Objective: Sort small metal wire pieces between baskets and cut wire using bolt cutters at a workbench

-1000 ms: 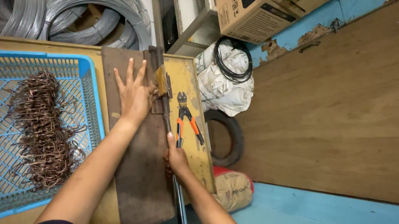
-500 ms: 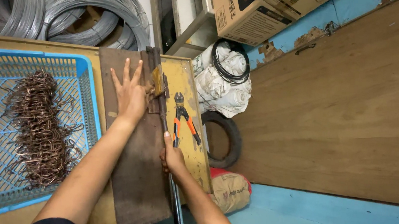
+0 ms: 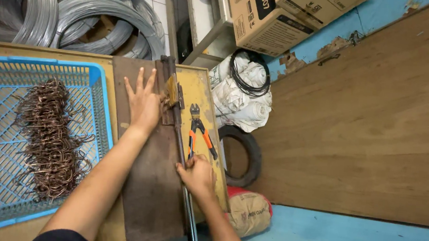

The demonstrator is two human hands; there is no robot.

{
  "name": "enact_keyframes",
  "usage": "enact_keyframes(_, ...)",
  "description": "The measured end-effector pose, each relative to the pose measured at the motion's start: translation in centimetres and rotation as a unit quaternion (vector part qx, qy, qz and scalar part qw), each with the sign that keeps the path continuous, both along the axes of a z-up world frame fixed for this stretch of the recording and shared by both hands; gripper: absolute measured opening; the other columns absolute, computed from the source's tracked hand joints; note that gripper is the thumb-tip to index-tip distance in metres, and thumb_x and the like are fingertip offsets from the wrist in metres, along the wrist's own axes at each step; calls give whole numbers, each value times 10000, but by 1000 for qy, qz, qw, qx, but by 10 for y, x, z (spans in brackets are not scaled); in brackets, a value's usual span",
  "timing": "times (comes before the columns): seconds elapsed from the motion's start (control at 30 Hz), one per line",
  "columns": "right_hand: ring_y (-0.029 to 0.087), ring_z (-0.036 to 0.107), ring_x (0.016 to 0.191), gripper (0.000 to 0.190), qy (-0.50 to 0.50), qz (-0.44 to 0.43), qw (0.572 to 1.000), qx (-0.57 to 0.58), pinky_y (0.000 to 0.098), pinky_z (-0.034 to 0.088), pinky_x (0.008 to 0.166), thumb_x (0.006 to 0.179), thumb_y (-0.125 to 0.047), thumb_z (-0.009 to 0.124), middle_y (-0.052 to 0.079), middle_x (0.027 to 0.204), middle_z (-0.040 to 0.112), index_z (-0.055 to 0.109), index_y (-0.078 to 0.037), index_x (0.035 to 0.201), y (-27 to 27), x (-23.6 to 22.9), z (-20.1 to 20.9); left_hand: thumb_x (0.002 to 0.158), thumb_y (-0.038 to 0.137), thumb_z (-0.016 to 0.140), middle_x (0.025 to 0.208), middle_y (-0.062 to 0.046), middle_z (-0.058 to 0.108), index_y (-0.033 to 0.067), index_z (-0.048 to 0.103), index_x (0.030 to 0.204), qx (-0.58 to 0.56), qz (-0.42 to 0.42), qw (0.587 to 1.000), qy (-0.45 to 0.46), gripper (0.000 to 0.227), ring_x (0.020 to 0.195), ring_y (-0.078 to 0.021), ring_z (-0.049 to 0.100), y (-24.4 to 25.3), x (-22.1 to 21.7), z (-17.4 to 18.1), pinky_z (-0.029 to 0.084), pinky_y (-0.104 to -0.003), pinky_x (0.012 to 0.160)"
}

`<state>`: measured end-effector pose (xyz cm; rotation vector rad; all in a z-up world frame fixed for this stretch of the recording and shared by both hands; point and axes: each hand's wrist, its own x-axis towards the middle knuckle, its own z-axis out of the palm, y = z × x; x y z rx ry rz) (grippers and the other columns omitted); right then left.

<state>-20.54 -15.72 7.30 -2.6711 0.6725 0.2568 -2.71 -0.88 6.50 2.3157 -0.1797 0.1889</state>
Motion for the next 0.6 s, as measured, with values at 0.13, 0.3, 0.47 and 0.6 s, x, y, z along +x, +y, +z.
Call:
enact_keyframes(0.13,416,646,1084,309,-115,88,987,63,489,529,878,714,-318,840,148,1110,678,679,-55,693,-18,4,-16,965,159,673,1631,-146,449,97,796,887,2,-15,1000,-18,158,1579,-372,212,0,9,-32,-28,-670,1214)
enact_keyframes(0.3,469,328,1481,238,-115,86,985,95,591,276,1198,775,-223,821,249,1421,559,698,-40,686,22,7,81,814,322,812,1642,-70,427,371,800,954,10,-19,999,-39,148,1542,-434,246,-3,25,-90,205,-735,1154)
enact_keyframes(0.47,530,259,1480,235,-178,101,973,110,628,214,1205,719,-171,851,265,1458,526,696,-4,662,14,16,99,816,374,816,1661,-55,379,394,799,926,-24,-33,999,4,112,1559,-421,191,0,24,-87,167,-730,1171)
enact_keyframes(0.6,514,321,1460,240,-182,117,971,100,579,248,1206,647,-265,880,193,1448,567,735,-73,632,-6,23,91,853,358,794,1656,-77,369,353,810,950,-21,-31,999,22,98,1558,-414,187,-2,11,-91,210,-708,1172)
